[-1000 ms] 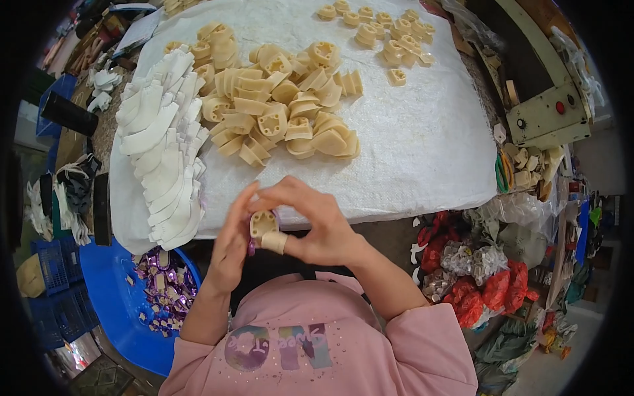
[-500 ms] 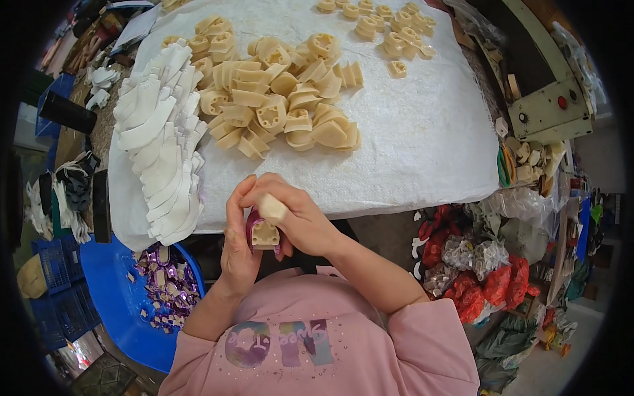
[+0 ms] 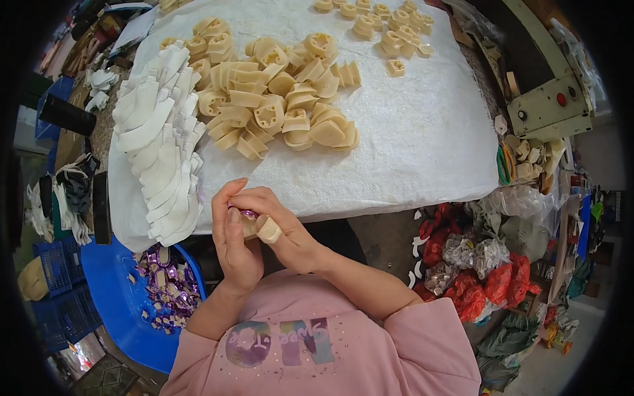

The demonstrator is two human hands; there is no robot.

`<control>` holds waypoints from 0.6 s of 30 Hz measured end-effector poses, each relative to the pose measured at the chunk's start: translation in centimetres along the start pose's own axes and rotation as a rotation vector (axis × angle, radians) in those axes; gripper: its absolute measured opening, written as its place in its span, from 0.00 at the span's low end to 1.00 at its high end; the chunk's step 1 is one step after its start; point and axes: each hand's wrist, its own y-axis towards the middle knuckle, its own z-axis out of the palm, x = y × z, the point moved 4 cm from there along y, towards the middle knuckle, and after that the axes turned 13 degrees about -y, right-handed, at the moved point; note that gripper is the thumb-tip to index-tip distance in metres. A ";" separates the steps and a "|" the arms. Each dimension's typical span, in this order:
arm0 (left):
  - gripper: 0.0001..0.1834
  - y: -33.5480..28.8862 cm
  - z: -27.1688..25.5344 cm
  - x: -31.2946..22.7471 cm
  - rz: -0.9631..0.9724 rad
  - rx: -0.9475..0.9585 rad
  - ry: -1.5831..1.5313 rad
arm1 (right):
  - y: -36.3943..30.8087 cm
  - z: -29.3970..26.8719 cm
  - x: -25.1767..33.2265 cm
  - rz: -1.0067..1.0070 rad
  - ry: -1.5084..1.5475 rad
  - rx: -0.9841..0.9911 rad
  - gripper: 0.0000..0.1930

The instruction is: Assembling small beige foam or plastic footwear inserts with purple foil wrappers and organizing shoe parts.

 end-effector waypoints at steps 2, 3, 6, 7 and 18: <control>0.21 -0.1 -0.1 0.2 0.003 -0.024 -0.071 | -0.1 0.0 0.2 0.011 0.203 -0.051 0.18; 0.20 -0.2 -0.1 0.2 -0.008 -0.025 -0.074 | 0.0 0.0 0.3 0.010 0.205 -0.048 0.18; 0.20 -0.6 0.1 0.2 0.007 -0.007 -0.063 | 0.2 -0.1 0.9 -0.080 -0.001 -0.046 0.18; 0.20 -0.6 0.2 0.2 0.035 0.009 -0.049 | 0.3 -0.2 1.1 -0.151 -0.107 -0.082 0.18; 0.35 0.6 -1.9 1.7 -0.371 0.156 -0.837 | 1.1 -2.4 0.9 0.050 -0.213 -0.090 0.21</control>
